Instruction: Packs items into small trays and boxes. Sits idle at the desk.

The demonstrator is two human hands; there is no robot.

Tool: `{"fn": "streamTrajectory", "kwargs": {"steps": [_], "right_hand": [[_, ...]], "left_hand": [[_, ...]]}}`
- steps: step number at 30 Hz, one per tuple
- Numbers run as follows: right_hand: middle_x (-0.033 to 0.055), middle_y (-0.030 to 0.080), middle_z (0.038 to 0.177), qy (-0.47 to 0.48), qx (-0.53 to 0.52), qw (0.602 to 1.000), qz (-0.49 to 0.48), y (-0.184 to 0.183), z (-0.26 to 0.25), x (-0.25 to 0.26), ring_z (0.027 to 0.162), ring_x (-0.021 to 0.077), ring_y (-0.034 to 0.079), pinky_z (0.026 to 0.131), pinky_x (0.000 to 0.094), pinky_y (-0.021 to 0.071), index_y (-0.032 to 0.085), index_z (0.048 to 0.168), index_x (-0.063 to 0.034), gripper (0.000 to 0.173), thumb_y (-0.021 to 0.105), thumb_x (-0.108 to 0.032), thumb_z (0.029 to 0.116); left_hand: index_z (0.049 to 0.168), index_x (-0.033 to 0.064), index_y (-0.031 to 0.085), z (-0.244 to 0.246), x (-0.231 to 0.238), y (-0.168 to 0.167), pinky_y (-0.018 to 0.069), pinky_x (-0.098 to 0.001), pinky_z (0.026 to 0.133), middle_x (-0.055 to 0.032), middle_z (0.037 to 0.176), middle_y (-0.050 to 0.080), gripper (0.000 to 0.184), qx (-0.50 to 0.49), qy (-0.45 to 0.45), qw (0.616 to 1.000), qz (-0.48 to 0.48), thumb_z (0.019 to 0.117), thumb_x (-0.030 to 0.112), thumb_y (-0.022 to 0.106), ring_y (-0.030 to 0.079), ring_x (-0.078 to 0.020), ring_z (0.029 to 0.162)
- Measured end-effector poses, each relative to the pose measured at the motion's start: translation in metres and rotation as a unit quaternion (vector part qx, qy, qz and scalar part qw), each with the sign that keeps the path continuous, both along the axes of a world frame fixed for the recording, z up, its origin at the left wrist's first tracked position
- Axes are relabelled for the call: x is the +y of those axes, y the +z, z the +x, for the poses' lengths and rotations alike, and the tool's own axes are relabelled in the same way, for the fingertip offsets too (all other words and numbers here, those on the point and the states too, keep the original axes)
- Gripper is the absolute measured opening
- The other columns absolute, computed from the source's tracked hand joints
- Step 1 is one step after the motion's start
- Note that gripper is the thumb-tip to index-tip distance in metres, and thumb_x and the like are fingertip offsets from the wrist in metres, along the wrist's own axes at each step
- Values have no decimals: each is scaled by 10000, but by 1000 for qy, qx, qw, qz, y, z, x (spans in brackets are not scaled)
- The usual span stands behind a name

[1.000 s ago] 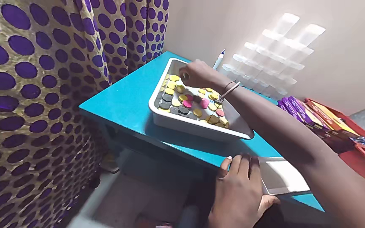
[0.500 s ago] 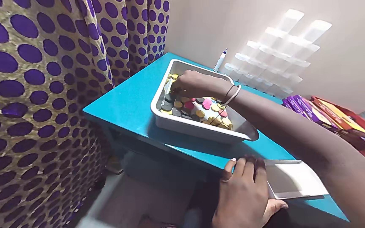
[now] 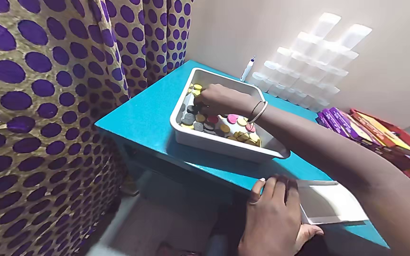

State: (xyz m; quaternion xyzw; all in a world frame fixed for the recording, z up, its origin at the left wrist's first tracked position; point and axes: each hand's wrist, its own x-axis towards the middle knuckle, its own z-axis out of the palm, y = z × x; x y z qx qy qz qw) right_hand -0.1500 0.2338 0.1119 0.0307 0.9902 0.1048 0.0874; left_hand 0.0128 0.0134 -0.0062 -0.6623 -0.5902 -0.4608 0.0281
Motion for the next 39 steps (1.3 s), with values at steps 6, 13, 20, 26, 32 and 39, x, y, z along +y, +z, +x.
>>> {"fn": "streamTrajectory", "kwargs": {"steps": [6,13,20,26,32,39], "right_hand": [[150,725,980,13,79,995,-65,12,4,3,910,327,698,818,543,543,753,1144,-85,230,625,-115,956],[149,741,995,18,12,997,-79,3,-1,-18,941,342,707,848,576,532,748,1118,-56,204,632,-171,995],[129,661,835,-20,-23,999,-8,6,-3,-20,812,337,663,706,540,514,679,1025,-56,122,691,-106,914],[138,729,928,-33,0,997,-73,9,-1,-5,882,339,692,774,575,523,755,1079,-76,179,695,-154,929],[119,767,1036,27,50,986,-159,8,13,-34,944,289,721,848,544,544,783,1120,-82,215,700,-133,928],[117,673,797,20,6,998,-61,5,18,-37,758,310,662,675,524,505,712,1009,-45,151,706,-157,908]], "left_hand": [[1312,122,681,2,0,0,416,-490,1097,-50,1340,684,751,0,-5,1000,-7,846,705,603,603,-228,1299],[1320,119,682,4,0,1,427,-484,1085,-45,1339,689,761,3,0,1000,-2,848,709,593,612,-230,1286],[1356,120,660,8,1,-1,418,-487,1102,-30,1352,682,787,-5,-5,1000,-9,843,714,602,593,-215,1314],[1358,111,660,9,0,1,414,-498,1102,-43,1347,684,802,3,-2,1000,-8,843,722,587,597,-229,1308],[1343,107,670,7,-1,2,423,-495,1087,-45,1344,688,782,1,-8,1000,0,846,706,592,613,-228,1289],[1341,114,672,10,-2,2,432,-512,1082,-41,1347,688,783,-1,-8,1000,-11,847,716,589,613,-226,1294]]}}
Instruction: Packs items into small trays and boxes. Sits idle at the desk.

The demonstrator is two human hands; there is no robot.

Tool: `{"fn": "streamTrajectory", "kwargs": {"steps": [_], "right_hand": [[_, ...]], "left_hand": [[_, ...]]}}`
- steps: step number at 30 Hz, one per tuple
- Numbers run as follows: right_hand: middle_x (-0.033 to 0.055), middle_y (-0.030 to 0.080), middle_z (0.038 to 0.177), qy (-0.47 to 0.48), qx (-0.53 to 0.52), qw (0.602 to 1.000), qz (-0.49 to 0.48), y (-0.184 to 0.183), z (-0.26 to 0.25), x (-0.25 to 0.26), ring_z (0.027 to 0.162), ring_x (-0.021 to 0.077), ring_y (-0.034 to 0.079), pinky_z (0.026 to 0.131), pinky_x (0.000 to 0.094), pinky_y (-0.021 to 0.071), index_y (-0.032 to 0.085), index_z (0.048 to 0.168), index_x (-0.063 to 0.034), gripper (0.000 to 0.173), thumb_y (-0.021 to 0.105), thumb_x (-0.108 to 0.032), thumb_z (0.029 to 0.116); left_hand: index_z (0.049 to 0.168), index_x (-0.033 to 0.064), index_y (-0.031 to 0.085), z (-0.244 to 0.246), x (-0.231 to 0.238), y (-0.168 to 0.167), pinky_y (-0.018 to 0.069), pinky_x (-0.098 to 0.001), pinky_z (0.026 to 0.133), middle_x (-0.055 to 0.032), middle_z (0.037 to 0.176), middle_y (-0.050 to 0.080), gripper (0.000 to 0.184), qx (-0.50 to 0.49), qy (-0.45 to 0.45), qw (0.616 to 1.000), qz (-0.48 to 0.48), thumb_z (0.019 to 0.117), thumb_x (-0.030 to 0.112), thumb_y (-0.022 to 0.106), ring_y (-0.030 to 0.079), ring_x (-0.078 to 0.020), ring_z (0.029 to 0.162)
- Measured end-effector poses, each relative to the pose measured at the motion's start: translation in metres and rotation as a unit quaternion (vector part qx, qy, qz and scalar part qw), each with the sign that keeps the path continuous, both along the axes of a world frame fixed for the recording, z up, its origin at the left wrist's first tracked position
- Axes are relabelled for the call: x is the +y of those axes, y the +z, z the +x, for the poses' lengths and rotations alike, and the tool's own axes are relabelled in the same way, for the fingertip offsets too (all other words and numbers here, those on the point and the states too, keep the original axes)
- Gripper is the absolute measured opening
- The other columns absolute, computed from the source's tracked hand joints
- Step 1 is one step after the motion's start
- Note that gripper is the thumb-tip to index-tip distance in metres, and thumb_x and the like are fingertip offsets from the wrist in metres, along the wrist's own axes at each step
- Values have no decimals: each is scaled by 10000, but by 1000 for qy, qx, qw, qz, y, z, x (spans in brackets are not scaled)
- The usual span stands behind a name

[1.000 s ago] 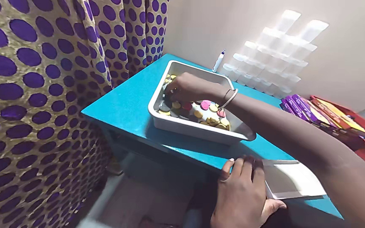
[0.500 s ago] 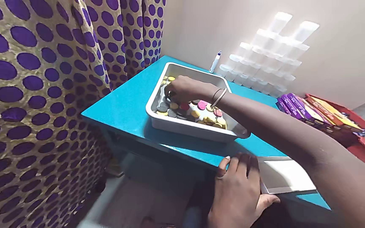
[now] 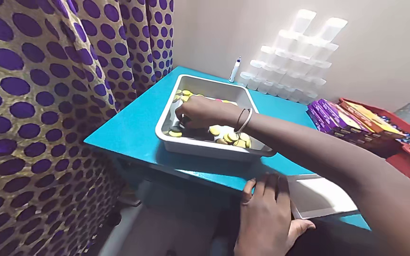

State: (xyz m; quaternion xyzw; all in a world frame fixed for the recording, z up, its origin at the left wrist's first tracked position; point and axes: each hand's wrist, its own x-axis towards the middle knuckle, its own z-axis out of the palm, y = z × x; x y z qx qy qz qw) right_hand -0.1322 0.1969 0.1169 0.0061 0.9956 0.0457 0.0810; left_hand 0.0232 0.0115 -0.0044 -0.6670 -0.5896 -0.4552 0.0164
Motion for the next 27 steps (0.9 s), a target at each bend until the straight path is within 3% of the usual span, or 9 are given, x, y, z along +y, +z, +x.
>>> {"fn": "streamTrajectory", "kwargs": {"steps": [4,7,9,12,18,20,22,25,27], "right_hand": [[124,709,880,-42,28,998,-36,10,2,12,824,308,684,732,540,534,730,1062,-54,203,736,-132,875],[124,756,975,37,78,987,-138,14,5,2,834,255,715,764,475,565,754,1112,-43,236,734,-86,881],[119,760,1041,44,37,994,-97,8,4,-9,914,281,717,825,503,550,767,1140,-72,240,697,-48,912],[114,731,993,61,35,998,-3,-8,4,-5,919,309,703,792,521,555,763,1056,-89,210,644,0,907],[112,719,880,17,82,996,16,2,4,0,843,302,702,749,503,560,760,1016,-75,160,616,-29,963],[124,696,860,-10,63,996,54,0,7,4,828,323,689,715,516,552,743,1000,-68,145,635,-4,927],[136,695,882,-28,60,996,62,-5,7,9,853,340,690,725,536,559,739,1029,-70,171,665,7,896],[152,720,928,-64,40,997,20,-2,6,7,879,353,693,776,550,543,716,1218,-76,336,689,-11,890],[149,712,904,-63,36,997,24,-4,6,10,868,347,695,774,545,545,718,1134,-50,237,709,-53,898]], "left_hand": [[1352,122,664,0,1,2,421,-508,1085,-27,1356,681,794,6,-1,1000,-3,837,723,596,597,-223,1308],[1344,113,670,-1,1,2,419,-510,1078,-43,1349,685,779,5,1,1000,3,850,708,580,605,-233,1297],[1339,108,677,0,1,1,426,-511,1070,-48,1354,684,779,3,4,1000,10,853,706,571,613,-234,1291],[1337,119,679,2,1,-1,429,-499,1072,-38,1345,690,779,6,6,1000,11,857,720,557,615,-225,1286],[1316,123,691,0,2,0,431,-501,1074,-41,1324,700,776,2,4,1000,17,829,720,594,620,-235,1280],[1315,129,691,1,1,-1,423,-490,1081,-38,1319,700,772,5,7,1000,19,841,727,575,620,-230,1274],[1305,136,694,0,1,-1,423,-486,1082,-35,1315,701,760,3,7,1000,19,842,728,575,618,-227,1272],[1299,137,696,0,1,0,416,-490,1083,-41,1317,698,751,1,7,1000,16,843,721,578,615,-228,1276],[1312,132,689,0,1,-1,420,-492,1083,-40,1317,699,761,1,8,1000,21,846,722,572,615,-228,1278]]}}
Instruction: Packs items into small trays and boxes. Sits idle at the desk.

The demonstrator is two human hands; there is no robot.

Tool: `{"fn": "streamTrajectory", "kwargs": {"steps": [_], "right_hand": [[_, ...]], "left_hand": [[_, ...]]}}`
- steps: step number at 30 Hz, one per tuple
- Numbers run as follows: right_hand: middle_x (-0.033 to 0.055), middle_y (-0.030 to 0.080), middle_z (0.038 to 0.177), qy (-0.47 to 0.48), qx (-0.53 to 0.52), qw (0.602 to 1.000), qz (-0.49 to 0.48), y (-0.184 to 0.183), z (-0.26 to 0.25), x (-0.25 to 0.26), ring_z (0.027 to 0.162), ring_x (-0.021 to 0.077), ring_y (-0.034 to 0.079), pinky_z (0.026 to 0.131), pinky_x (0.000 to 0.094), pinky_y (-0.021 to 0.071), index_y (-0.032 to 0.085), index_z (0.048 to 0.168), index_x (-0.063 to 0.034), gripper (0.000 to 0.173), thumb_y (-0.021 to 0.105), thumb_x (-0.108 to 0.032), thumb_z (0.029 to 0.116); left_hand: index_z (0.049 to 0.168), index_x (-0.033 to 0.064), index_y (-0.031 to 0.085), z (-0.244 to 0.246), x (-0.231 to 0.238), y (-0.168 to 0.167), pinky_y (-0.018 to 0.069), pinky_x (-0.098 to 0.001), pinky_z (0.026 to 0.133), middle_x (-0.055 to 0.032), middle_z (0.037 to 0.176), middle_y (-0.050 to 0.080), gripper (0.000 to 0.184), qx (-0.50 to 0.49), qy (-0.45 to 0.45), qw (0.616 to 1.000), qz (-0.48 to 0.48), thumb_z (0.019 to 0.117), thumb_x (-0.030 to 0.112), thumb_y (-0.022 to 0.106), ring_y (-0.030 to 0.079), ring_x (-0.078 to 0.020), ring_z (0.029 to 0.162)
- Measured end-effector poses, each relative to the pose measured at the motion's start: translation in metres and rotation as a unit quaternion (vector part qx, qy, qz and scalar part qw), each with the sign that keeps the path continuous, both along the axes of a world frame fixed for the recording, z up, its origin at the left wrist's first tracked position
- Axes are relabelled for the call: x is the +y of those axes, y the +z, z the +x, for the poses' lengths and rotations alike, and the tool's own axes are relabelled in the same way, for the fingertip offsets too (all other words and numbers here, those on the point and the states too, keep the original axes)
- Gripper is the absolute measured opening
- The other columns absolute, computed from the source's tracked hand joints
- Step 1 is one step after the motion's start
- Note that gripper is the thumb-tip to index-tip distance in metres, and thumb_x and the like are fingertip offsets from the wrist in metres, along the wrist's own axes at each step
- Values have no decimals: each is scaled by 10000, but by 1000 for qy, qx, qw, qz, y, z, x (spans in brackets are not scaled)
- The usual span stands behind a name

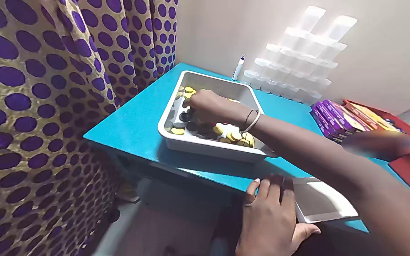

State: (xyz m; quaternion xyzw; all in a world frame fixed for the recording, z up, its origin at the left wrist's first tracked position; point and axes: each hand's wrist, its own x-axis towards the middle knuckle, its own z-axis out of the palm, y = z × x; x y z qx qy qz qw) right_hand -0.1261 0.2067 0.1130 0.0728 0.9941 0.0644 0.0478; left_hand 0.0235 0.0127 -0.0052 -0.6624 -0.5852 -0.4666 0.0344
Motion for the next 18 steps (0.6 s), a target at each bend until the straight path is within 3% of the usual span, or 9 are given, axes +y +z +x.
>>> {"fn": "streamTrajectory", "kwargs": {"steps": [3,9,15,18], "right_hand": [[144,681,852,26,-4,999,23,-6,-1,5,829,346,681,716,543,538,718,981,-46,108,710,-83,880],[129,671,844,1,-35,999,27,-1,0,1,822,338,672,706,544,526,692,1003,-54,133,721,-100,883],[148,730,998,-29,-58,998,-26,2,-2,8,961,344,699,852,569,543,728,1167,-75,244,729,-162,939],[156,716,959,-31,-76,996,-35,3,-2,8,930,347,689,828,572,527,724,1102,-46,210,719,-199,959]], "left_hand": [[1326,115,678,0,-1,0,424,-500,1086,-49,1324,694,764,-9,-8,1000,-3,846,703,596,612,-236,1282],[1329,118,676,-1,0,0,428,-498,1076,-41,1320,698,776,-3,-10,1000,-6,840,715,593,615,-226,1279],[1322,124,680,-3,-1,3,419,-506,1083,-38,1347,685,750,-7,-19,1000,-17,842,695,609,603,-226,1299],[1325,131,681,-2,-1,1,424,-499,1075,-29,1338,689,771,2,-11,1000,-12,835,719,589,605,-218,1295]]}}
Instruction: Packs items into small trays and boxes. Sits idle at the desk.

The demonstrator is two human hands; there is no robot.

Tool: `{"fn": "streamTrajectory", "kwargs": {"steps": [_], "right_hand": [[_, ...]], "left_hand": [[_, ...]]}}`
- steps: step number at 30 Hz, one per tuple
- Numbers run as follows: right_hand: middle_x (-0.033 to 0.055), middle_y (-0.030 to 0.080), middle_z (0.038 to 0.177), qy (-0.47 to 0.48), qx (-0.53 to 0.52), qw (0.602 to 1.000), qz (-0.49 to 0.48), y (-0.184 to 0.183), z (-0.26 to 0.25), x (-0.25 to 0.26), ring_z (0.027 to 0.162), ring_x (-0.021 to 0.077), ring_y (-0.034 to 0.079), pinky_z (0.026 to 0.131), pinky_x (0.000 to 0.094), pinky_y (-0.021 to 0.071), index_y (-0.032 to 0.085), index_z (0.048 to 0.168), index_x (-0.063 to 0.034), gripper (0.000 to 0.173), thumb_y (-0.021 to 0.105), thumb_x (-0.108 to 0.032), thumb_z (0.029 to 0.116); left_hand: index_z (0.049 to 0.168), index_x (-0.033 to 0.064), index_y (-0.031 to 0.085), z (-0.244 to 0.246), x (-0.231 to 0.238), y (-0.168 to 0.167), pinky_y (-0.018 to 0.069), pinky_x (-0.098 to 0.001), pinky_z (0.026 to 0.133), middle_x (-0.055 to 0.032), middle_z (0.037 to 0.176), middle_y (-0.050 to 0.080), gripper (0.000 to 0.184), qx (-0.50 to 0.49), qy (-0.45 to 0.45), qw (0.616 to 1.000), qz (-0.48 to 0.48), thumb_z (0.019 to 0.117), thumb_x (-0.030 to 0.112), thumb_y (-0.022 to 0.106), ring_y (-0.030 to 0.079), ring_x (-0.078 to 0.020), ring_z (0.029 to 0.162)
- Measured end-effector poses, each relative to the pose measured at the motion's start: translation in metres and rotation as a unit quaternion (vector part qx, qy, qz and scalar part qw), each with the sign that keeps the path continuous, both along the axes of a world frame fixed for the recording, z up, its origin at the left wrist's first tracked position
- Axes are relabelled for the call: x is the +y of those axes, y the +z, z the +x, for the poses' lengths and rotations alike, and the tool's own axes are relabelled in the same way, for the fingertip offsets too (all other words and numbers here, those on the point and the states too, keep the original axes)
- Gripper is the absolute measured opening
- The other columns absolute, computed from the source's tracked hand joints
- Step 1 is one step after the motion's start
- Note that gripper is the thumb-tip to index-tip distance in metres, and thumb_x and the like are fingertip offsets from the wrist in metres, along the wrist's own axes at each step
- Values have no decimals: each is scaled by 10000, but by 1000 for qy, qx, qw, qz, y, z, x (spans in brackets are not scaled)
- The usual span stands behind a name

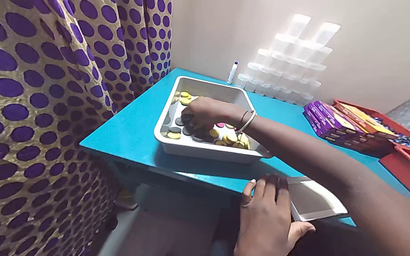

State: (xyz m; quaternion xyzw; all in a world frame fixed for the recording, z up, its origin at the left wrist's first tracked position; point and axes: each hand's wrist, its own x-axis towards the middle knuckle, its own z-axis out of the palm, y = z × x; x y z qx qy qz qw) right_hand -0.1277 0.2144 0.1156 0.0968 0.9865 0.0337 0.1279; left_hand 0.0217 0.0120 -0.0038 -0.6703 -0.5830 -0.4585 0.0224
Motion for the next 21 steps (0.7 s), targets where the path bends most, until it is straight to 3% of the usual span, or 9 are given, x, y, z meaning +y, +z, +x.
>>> {"fn": "streamTrajectory", "kwargs": {"steps": [3,5,8,10,13,15,17,19,21], "right_hand": [[159,703,952,-10,-21,1000,1,0,-1,-3,932,354,681,809,591,520,704,1108,-40,257,693,-265,985],[146,704,965,3,-24,1000,11,-1,-1,-3,934,345,683,804,584,522,689,1174,-60,294,657,-300,1008],[167,710,1142,16,-17,1000,15,-4,1,-7,1063,361,681,907,590,521,627,1395,-114,396,597,-304,1048],[175,691,1233,23,-8,1000,7,-7,1,-4,1132,360,668,954,591,511,580,1464,-144,451,564,-348,1062],[211,645,1321,13,-26,1000,-10,-5,1,-5,1196,375,637,999,592,484,526,1510,-109,512,507,-391,1084],[190,673,1248,10,-14,1000,3,-6,1,-6,1129,367,663,942,590,515,590,1444,-110,435,515,-335,1080],[142,714,1009,13,27,999,28,-10,3,-6,942,350,698,786,586,551,688,1245,-116,263,558,-231,1048],[118,683,878,-4,41,998,52,-8,4,-8,843,344,687,690,581,541,680,1142,-117,176,575,-213,1038],[125,664,851,-37,51,996,68,-2,6,-14,830,362,683,660,581,529,643,1143,-105,197,528,-244,1066]], "left_hand": [[1323,135,679,0,0,-1,418,-489,1079,-23,1333,692,769,2,4,1000,1,844,726,572,607,-211,1290],[1323,134,679,0,0,-1,422,-490,1077,-24,1330,693,770,4,3,1000,3,843,727,573,609,-215,1286],[1337,128,671,0,1,-2,418,-485,1078,-26,1336,691,787,6,6,1000,6,844,732,562,609,-219,1287],[1341,131,669,1,1,-2,418,-485,1082,-25,1339,690,786,8,7,1000,4,852,734,550,606,-219,1292],[1321,130,682,0,0,-2,419,-497,1084,-30,1338,691,771,8,4,1000,3,850,728,559,608,-225,1294],[1309,135,688,1,0,-1,419,-495,1084,-26,1333,694,764,7,7,1000,5,841,728,572,607,-222,1295],[1325,137,679,1,0,-1,415,-491,1084,-22,1334,693,775,5,6,1000,3,832,728,590,605,-218,1295],[1334,134,674,1,0,-1,417,-497,1085,-19,1339,690,784,2,4,1000,-1,826,727,601,603,-217,1298],[1332,134,675,1,0,-1,417,-495,1086,-17,1346,686,782,0,2,1000,-4,826,725,601,600,-218,1302]]}}
